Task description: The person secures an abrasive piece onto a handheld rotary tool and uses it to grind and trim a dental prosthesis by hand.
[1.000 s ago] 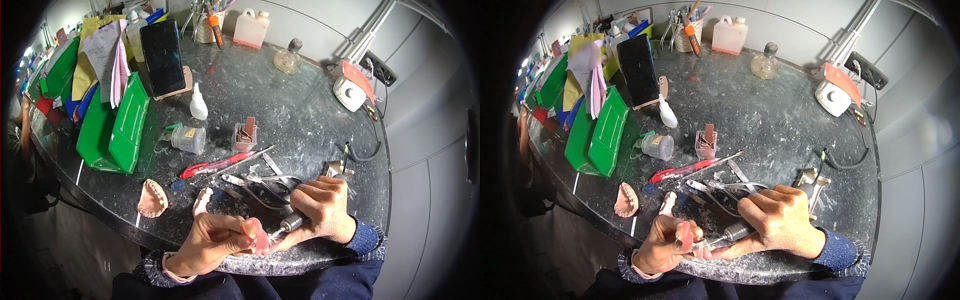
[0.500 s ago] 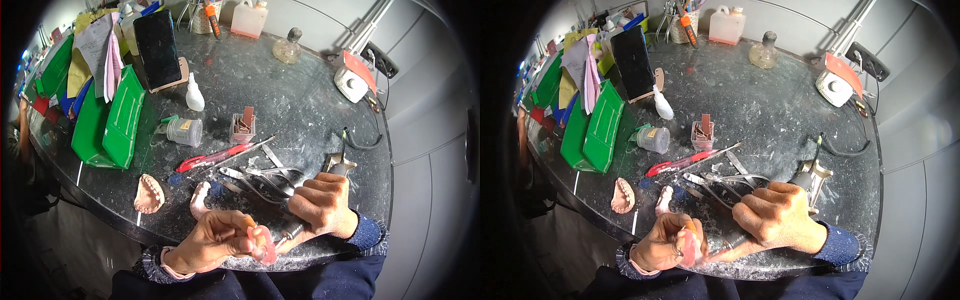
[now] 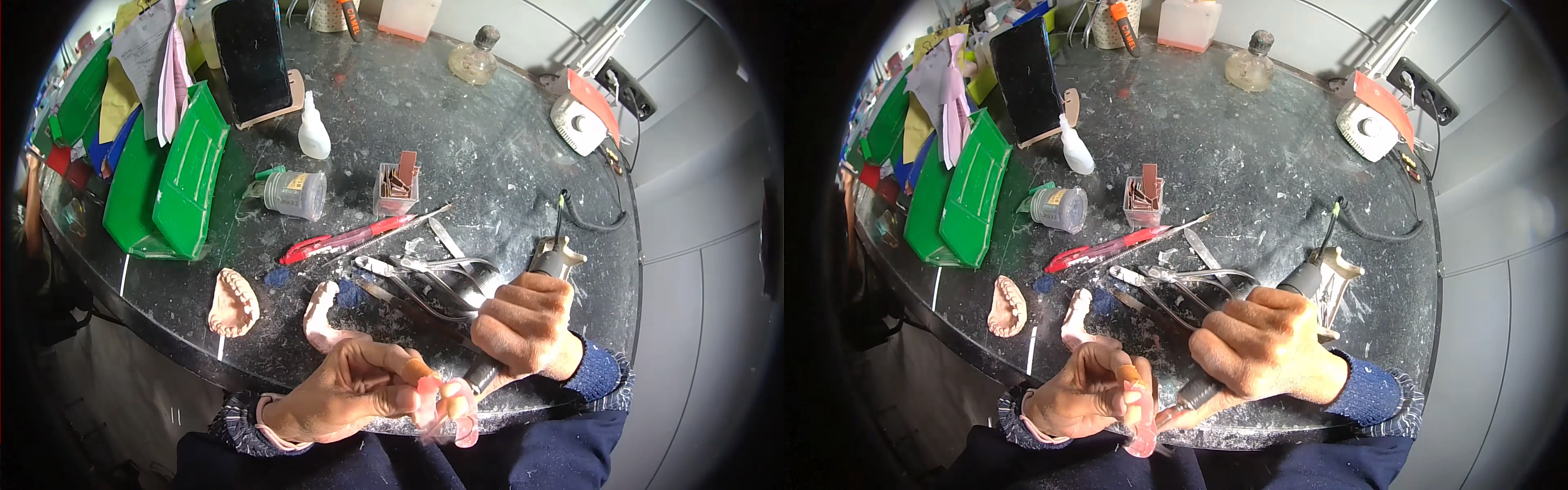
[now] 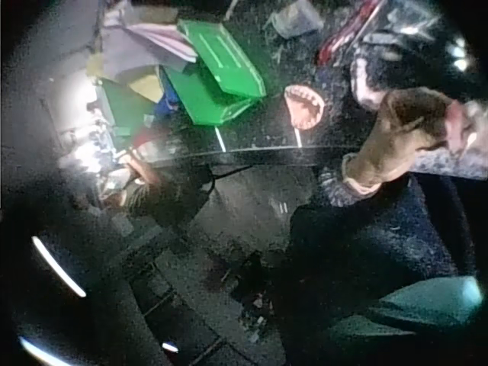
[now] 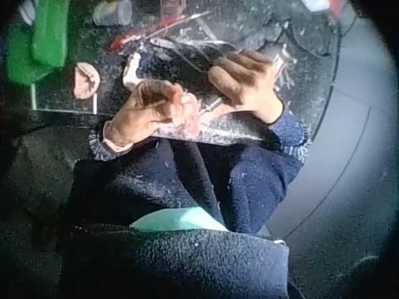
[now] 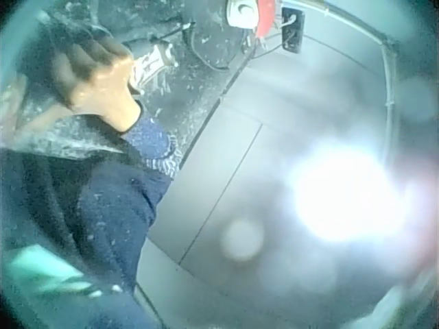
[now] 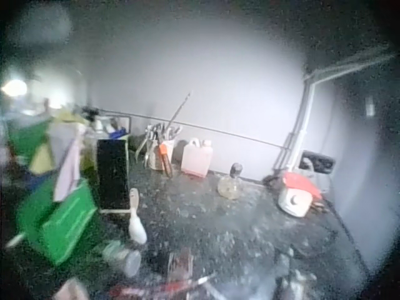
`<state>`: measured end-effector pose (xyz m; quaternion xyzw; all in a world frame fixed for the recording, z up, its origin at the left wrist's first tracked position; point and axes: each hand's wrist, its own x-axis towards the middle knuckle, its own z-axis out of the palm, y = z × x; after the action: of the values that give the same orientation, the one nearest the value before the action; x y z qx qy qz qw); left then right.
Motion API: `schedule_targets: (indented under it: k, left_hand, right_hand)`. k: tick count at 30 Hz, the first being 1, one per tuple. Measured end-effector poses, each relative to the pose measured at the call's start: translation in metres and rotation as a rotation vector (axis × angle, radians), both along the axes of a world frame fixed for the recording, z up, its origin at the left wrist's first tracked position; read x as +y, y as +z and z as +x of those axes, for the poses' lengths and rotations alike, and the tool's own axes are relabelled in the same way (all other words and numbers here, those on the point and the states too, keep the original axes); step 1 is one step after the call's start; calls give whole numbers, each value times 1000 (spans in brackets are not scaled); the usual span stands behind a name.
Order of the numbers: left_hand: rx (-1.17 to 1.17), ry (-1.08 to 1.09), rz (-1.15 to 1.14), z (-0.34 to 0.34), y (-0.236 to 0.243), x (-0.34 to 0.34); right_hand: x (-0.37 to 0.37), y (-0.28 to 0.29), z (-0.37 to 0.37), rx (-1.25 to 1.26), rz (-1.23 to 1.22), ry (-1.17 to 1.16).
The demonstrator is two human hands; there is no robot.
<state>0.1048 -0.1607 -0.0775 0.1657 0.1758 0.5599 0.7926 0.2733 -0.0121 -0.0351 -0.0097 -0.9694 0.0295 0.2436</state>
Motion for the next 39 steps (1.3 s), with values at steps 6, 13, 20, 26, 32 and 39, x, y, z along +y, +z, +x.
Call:
schedule_targets:
  k: [6, 13, 20, 26, 32, 39]
  left_hand:
    - [-95, 52, 1, 1, -1, -3]
    - [21, 132, 14, 3, 1, -1]
    - [0, 143, 70, 2, -1, 1]
    - [63, 152, 36, 2, -2, 0]
    - [23, 167, 52, 2, -4, 0]
    - [16, 170, 57, 2, 0, 1]
  right_hand:
    - [2, 8, -1, -15, 1, -83]
    - [0, 9, 0, -77, 48, -120]
    - [0, 8, -1, -53, 55, -100]
    - [0, 5, 1, -40, 92, -71]
    - [-5, 3, 3, -13, 182, -21]
    - [-5, 8, 8, -63, 232, -65]
